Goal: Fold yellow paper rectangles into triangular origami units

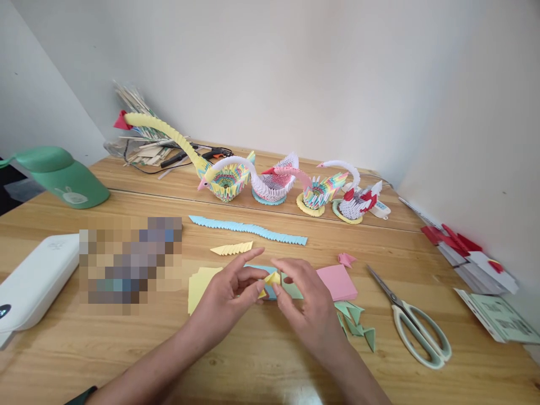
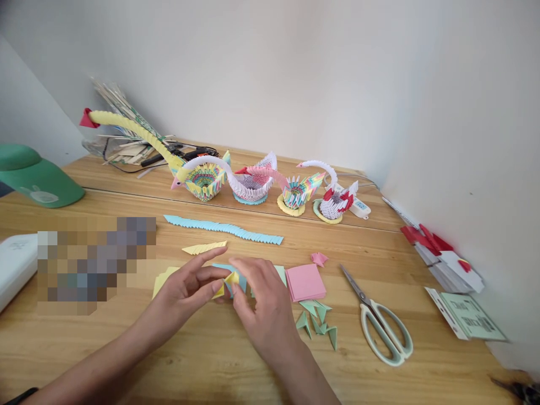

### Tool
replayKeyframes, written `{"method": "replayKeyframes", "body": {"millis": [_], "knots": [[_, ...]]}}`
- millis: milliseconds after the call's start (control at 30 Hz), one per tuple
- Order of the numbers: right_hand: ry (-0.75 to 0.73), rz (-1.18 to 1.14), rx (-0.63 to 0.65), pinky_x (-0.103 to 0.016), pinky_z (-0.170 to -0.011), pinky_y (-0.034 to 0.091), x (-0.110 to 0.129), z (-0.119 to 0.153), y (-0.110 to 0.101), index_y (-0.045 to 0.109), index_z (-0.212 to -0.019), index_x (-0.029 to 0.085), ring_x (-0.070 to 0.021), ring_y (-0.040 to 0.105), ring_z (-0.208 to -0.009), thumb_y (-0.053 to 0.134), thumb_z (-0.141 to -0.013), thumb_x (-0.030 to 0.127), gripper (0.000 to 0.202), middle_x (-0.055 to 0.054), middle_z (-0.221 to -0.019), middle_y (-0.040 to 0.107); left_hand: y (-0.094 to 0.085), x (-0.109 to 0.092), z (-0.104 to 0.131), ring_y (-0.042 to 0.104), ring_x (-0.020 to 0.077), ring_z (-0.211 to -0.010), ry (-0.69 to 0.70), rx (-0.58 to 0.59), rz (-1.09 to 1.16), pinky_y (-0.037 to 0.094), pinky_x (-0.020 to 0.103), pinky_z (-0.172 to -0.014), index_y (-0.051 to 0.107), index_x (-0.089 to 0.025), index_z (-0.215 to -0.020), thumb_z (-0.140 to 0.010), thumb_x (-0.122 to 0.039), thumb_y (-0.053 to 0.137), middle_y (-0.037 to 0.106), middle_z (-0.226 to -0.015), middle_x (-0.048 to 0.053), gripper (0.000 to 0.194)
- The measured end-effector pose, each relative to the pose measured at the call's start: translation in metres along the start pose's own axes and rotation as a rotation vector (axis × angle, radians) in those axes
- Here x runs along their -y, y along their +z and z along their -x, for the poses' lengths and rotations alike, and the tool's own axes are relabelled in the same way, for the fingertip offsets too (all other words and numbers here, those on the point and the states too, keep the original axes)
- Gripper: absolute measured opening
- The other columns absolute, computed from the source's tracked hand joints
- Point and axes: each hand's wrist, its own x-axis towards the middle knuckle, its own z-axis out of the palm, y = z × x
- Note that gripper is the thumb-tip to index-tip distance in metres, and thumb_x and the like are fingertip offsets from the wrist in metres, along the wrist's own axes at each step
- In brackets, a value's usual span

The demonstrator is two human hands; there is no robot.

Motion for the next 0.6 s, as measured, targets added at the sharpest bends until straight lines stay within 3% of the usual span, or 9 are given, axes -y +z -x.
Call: {"method": "replayKeyframes", "body": {"millis": [133,400,600], "knots": [[-0.160,0.136,0.078,-0.031,-0.066,0.044,-0.0043,-0.0008,-0.0033,0.065,-0.105,0.023,-0.0189,0.054,-0.079,0.051,-0.086,0.011,0.026,-0.005,-0.085,0.062,0.0002,0.0004,0.0003,0.063,0.0144,-0.078,0.011,0.029,-0.027,0.052,0.027,-0.070,0.041,-0.021,-0.130,-0.081,-0.024,0.058,0.069,-0.095,0.004,0.051],[-0.156,0.168,-0.011,-0.032,-0.068,0.044,-0.0103,0.0002,-0.0040,0.066,-0.088,0.019,-0.0191,0.057,-0.080,0.053,-0.088,0.014,0.014,-0.007,-0.086,0.067,-0.0026,-0.0081,-0.0001,0.064,0.0193,-0.078,-0.055,-0.003,0.126,0.051,0.033,-0.072,0.040,-0.021,-0.131,-0.084,-0.039,0.054,0.067,-0.101,0.009,0.052],[-0.152,0.131,-0.034,-0.030,-0.063,0.040,-0.0050,0.0001,-0.0001,0.058,-0.072,0.018,-0.0167,0.053,-0.073,0.054,-0.085,0.010,0.016,-0.004,-0.075,0.061,-0.0012,-0.0055,-0.0011,0.063,0.0159,-0.068,-0.046,-0.012,0.185,0.051,0.032,-0.069,0.047,-0.019,-0.123,-0.082,-0.035,0.059,0.067,-0.088,0.006,0.045]]}}
